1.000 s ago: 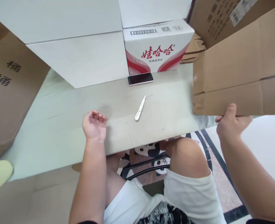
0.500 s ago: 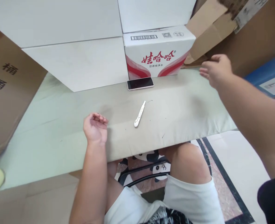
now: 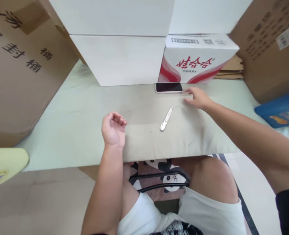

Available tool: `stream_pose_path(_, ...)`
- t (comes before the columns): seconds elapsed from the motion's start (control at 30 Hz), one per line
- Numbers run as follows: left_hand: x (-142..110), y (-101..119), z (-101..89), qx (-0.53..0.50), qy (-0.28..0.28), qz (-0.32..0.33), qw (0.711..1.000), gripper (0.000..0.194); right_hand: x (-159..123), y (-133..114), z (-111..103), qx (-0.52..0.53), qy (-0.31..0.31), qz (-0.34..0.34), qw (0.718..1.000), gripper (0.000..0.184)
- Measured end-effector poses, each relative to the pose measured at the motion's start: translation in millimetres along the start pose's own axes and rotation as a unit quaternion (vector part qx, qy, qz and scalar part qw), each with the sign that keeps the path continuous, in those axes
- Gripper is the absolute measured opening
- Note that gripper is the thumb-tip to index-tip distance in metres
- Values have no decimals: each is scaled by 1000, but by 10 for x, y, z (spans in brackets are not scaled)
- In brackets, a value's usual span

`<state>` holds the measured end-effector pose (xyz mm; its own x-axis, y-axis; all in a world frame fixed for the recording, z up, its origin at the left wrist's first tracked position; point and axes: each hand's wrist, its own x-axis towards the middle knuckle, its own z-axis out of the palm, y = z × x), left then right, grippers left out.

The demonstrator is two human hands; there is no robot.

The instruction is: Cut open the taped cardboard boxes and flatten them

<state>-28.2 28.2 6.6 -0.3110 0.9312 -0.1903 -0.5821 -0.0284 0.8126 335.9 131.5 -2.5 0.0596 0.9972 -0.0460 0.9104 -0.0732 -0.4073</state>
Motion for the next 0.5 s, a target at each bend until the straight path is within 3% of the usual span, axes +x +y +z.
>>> stream_pose_path(0.1, 19, 20, 4, 8, 14, -25, 1000, 18, 427, -283, 186, -85, -43, -63, 993, 62)
stream_pose_path(0.27, 18, 57, 10, 66, 17, -85, 994, 17, 983, -546, 388, -164, -97, -93, 977, 88)
stream_pose_path(0.4, 8, 51, -36, 80, 13, -87, 993, 16, 1160, -520, 450, -212, -110, -79, 968, 94)
stream_pose_path(0.5, -2, 24, -70, 86, 5, -87, 993, 16, 1200, -388, 462, -232, -83, -84, 966, 90)
